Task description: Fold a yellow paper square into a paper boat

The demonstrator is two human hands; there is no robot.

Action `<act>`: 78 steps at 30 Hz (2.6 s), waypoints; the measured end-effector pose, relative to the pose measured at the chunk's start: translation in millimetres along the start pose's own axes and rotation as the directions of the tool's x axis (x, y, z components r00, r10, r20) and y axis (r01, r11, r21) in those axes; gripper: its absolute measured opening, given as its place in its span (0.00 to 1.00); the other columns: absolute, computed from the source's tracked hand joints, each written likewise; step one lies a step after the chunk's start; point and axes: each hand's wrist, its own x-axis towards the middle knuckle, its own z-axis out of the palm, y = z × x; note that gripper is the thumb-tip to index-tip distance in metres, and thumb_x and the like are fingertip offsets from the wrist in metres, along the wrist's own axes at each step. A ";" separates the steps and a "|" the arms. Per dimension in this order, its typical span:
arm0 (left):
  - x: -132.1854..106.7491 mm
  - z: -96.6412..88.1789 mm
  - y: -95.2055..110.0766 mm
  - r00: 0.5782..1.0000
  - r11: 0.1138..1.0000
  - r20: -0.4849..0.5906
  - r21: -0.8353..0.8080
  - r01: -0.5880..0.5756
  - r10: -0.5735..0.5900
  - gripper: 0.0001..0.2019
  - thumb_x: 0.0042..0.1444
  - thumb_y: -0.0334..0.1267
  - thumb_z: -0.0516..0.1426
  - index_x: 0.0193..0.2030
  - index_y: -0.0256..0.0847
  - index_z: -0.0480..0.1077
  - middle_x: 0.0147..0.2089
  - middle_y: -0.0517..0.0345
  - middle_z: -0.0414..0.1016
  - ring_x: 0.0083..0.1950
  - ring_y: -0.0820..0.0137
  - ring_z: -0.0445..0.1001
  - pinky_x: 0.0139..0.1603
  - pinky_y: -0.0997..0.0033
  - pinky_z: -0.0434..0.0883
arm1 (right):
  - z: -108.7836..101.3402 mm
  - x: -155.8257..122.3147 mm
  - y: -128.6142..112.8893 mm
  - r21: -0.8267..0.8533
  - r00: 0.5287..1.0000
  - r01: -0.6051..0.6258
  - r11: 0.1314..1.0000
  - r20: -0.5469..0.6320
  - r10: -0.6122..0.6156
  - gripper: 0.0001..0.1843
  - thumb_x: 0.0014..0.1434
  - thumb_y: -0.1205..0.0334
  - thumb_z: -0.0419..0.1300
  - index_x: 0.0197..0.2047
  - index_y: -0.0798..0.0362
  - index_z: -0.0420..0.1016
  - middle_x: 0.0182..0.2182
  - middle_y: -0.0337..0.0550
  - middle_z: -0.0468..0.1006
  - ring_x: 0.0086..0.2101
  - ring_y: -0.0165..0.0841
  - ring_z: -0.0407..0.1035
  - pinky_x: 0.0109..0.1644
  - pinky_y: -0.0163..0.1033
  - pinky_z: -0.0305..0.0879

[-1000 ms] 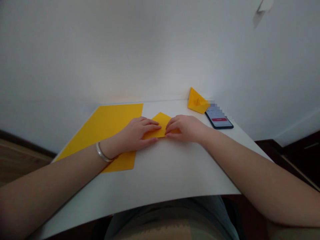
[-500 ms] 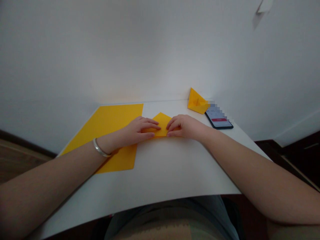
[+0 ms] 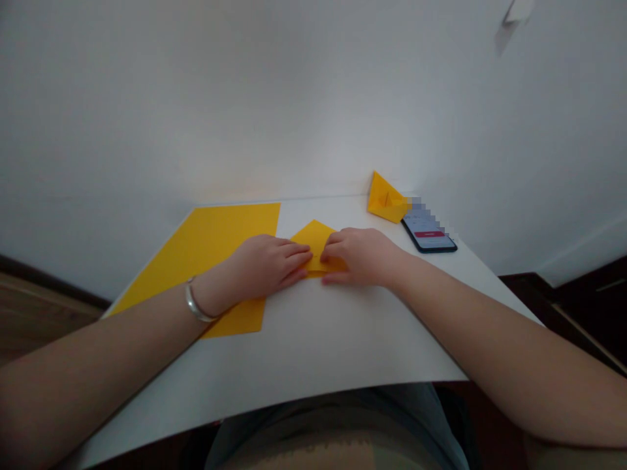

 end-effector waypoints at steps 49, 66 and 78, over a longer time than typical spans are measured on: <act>-6.6 16.1 -7.4 0.956 0.948 0.044 -0.125 0.293 -0.290 0.13 0.63 0.43 0.52 0.35 0.40 0.74 0.36 0.56 0.75 0.39 0.67 0.72 0.33 0.71 0.65 | -14.7 -23.6 56.4 0.173 0.927 -0.359 0.917 0.183 0.328 0.11 0.49 0.65 0.55 0.36 0.48 0.75 0.33 0.43 0.80 0.30 0.36 0.73 0.32 0.39 0.68; 0.0 4.4 -8.0 0.903 0.863 0.108 -0.267 0.429 -0.416 0.13 0.59 0.48 0.54 0.35 0.41 0.74 0.32 0.56 0.75 0.34 0.66 0.72 0.30 0.70 0.60 | -11.4 48.6 -2.0 0.032 0.923 -0.280 0.959 0.285 0.260 0.16 0.54 0.55 0.57 0.44 0.48 0.78 0.40 0.46 0.81 0.37 0.40 0.73 0.33 0.39 0.60; 3.0 -3.2 -16.0 0.849 0.782 0.271 -0.335 0.526 -0.454 0.15 0.56 0.50 0.54 0.40 0.41 0.74 0.32 0.56 0.75 0.33 0.66 0.72 0.30 0.72 0.60 | -9.0 56.4 7.0 0.120 0.885 -0.346 0.931 0.371 0.281 0.19 0.52 0.51 0.59 0.45 0.48 0.79 0.38 0.47 0.81 0.33 0.40 0.73 0.33 0.41 0.62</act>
